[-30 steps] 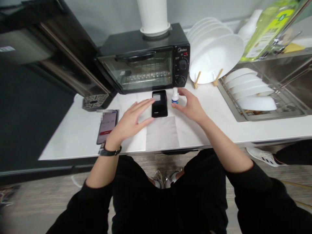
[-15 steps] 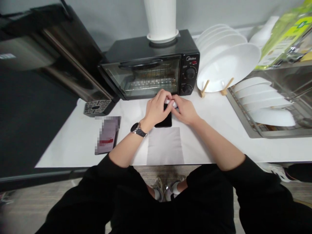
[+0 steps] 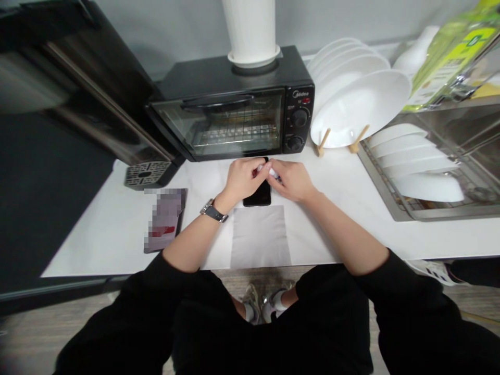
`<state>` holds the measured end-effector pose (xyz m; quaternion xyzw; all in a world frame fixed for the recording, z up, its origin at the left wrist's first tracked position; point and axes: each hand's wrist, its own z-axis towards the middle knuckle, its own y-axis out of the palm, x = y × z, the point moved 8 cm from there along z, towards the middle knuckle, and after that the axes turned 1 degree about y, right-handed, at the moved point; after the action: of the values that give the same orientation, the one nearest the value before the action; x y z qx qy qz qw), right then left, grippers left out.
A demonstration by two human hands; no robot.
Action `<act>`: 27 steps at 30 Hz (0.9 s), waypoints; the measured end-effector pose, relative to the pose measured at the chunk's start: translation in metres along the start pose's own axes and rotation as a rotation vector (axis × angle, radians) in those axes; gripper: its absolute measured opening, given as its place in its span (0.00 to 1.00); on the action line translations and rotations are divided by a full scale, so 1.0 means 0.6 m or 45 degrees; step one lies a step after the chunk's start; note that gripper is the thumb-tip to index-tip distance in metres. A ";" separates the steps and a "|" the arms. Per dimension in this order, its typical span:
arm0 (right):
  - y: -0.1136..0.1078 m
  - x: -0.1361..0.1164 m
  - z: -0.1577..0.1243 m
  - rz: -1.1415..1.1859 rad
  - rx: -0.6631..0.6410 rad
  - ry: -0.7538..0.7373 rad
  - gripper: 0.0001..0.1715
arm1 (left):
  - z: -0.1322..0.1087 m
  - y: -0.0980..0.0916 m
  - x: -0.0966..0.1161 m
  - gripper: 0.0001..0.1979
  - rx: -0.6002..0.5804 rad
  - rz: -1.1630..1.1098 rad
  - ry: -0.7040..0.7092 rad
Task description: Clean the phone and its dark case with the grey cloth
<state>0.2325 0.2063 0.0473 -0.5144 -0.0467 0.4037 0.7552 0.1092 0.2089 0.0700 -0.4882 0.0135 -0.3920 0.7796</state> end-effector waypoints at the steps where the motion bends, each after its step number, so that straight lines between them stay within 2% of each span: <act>1: 0.000 -0.001 0.000 -0.003 -0.002 0.002 0.24 | 0.000 0.000 0.000 0.24 0.006 -0.005 0.000; 10: 0.003 0.003 0.000 0.083 0.004 0.103 0.35 | -0.002 -0.018 0.009 0.26 0.042 -0.031 0.021; 16: -0.003 0.008 0.003 0.370 -0.010 0.192 0.40 | -0.007 -0.038 0.023 0.27 0.132 -0.081 0.134; 20: 0.001 -0.004 0.002 0.730 -0.126 0.192 0.45 | -0.013 -0.052 0.020 0.29 0.305 -0.199 0.169; 23: 0.008 -0.007 -0.003 0.969 -0.208 0.236 0.48 | -0.015 -0.065 -0.001 0.29 0.489 -0.267 0.101; 27: 0.024 -0.007 -0.006 1.177 -0.298 0.276 0.49 | -0.015 -0.065 -0.014 0.29 0.540 -0.223 0.043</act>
<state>0.2235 0.2029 0.0353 -0.6018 0.2205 0.6328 0.4346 0.0761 0.1991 0.0925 -0.3061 -0.0984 -0.4605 0.8274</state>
